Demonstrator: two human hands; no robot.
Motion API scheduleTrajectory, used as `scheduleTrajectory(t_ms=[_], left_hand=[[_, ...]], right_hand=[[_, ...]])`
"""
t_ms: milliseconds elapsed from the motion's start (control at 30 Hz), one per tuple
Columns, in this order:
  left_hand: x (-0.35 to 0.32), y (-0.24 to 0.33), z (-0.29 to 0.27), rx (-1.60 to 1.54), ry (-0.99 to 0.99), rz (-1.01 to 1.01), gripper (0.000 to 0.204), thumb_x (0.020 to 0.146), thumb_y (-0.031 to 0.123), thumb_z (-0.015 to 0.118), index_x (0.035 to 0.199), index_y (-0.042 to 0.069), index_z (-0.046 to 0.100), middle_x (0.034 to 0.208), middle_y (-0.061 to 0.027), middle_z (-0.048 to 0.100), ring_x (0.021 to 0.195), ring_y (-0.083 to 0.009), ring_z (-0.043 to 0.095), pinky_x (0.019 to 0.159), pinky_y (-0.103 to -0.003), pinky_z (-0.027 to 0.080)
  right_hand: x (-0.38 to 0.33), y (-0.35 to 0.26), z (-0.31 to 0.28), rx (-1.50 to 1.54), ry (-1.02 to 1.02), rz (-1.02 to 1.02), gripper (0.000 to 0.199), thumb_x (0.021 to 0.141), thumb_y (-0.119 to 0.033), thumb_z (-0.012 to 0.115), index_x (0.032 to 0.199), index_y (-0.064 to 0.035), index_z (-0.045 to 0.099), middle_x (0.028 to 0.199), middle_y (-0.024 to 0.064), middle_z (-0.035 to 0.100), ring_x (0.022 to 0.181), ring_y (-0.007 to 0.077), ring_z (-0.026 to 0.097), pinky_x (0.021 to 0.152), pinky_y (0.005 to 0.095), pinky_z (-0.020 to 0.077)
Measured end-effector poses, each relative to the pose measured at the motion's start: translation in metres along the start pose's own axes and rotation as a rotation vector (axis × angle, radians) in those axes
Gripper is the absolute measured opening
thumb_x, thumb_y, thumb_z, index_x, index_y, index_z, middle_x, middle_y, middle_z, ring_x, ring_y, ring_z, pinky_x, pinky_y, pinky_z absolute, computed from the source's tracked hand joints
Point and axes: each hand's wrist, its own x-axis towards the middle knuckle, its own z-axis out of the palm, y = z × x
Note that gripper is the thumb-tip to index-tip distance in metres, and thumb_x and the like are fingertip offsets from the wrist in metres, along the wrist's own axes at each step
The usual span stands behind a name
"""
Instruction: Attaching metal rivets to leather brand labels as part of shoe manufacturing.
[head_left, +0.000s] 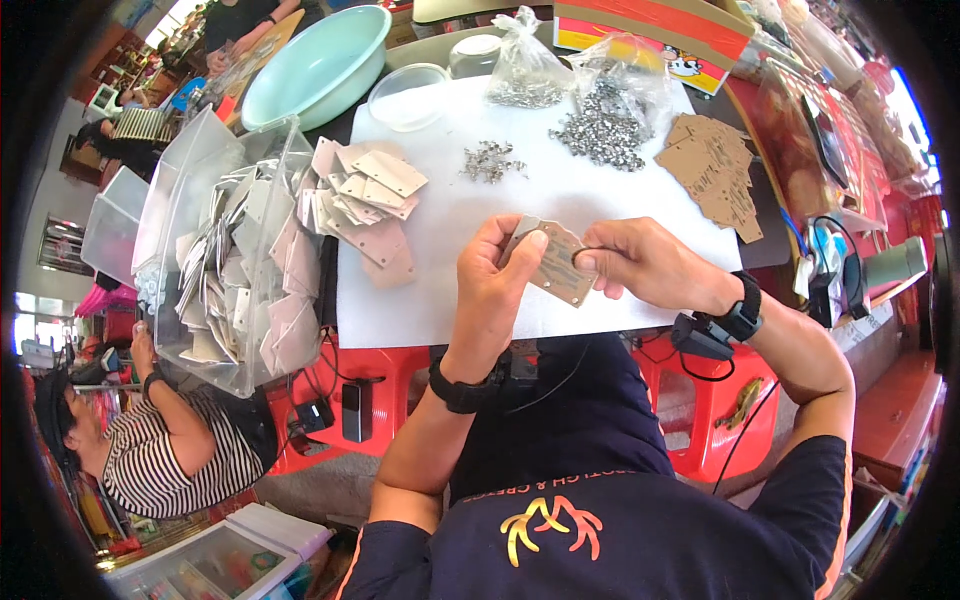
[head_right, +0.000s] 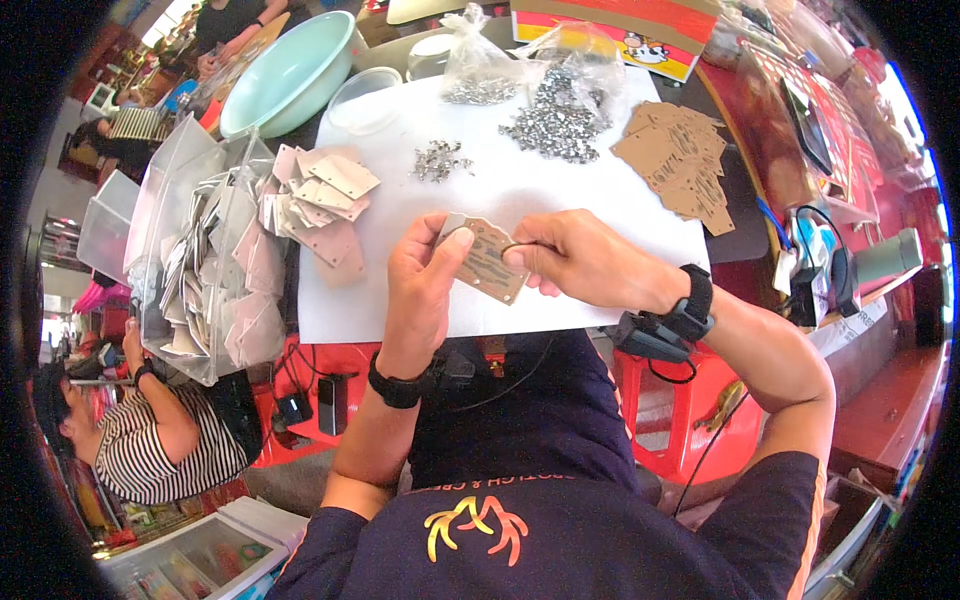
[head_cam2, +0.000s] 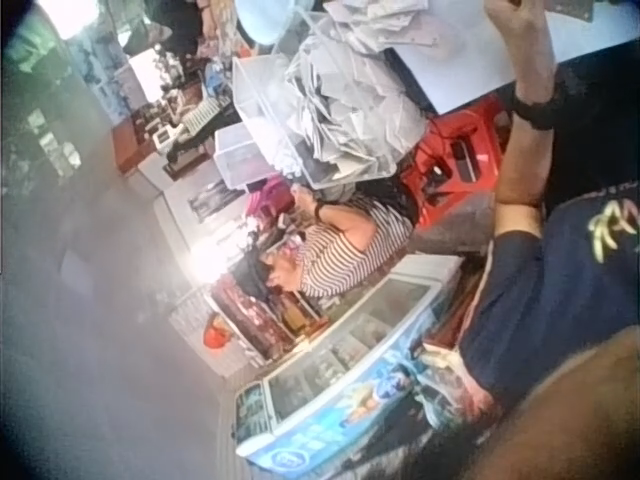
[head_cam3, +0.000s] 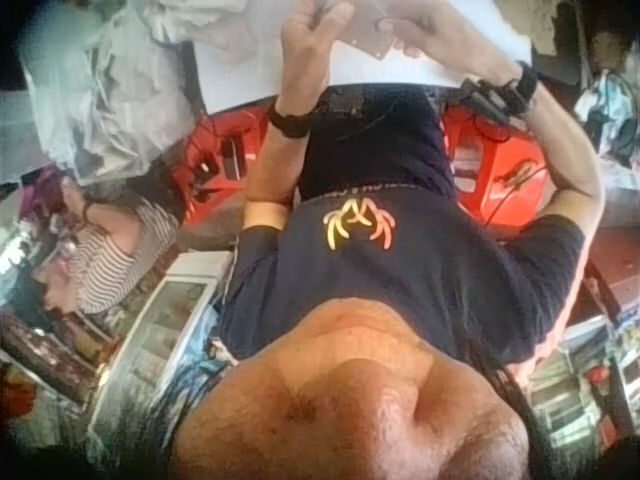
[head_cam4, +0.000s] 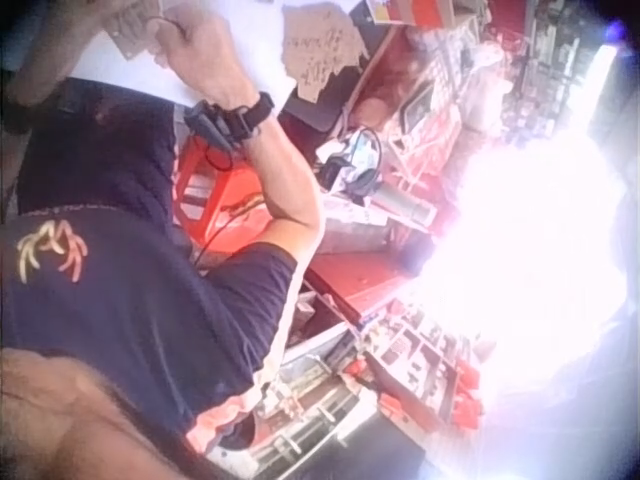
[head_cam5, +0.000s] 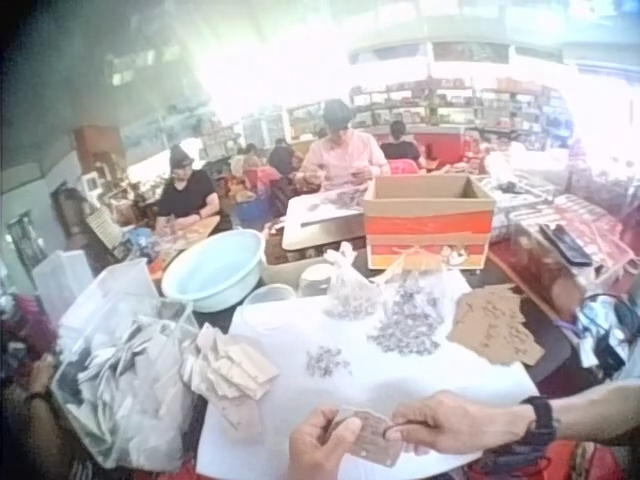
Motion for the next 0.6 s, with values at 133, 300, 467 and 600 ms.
scheduleTrajectory(t_ms=[133,300,467,600], left_hand=[[-0.002,-0.008,-0.003,-0.025,-0.015,-0.017,0.017,0.095,0.011,0.058,0.108,0.0,0.054,0.097,-0.0047,0.062,0.087,-0.0065,0.057,0.08,-0.023,0.047],[0.0,-0.017,-0.006,-0.004,0.018,-0.003,0.017,0.096,0.012,0.057,0.109,0.001,0.054,0.097,-0.0044,0.062,0.086,-0.0068,0.057,0.079,-0.023,0.048],[-0.002,-0.014,-0.009,0.018,0.021,-0.027,0.016,0.096,0.011,0.056,0.108,0.001,0.054,0.097,-0.0048,0.063,0.086,-0.0072,0.058,0.079,-0.024,0.048],[0.0,-0.014,-0.018,-0.003,0.047,-0.027,0.015,0.097,0.01,0.055,0.108,0.001,0.054,0.096,-0.0051,0.064,0.085,-0.0071,0.06,0.078,-0.024,0.049]], right_hand=[[0.006,0.003,0.001,0.015,-0.028,-0.028,0.028,0.099,-0.023,0.052,0.093,0.0036,0.059,0.068,0.006,0.059,0.061,0.0122,0.058,0.059,0.0292,0.0503],[0.01,0.014,0.005,-0.031,-0.013,-0.025,0.028,0.099,-0.023,0.052,0.096,0.004,0.06,0.068,0.0084,0.06,0.062,0.015,0.06,0.06,0.0319,0.0505],[0.011,0.01,-0.01,-0.121,-0.061,-0.066,0.027,0.097,-0.022,0.054,0.093,0.0031,0.063,0.07,0.0105,0.063,0.064,0.0173,0.063,0.061,0.0326,0.0507],[0.02,0.016,-0.059,-0.166,0.129,0.005,0.024,0.096,-0.023,0.057,0.097,0.0002,0.064,0.077,0.0027,0.063,0.067,0.0084,0.061,0.06,0.0246,0.0501]])
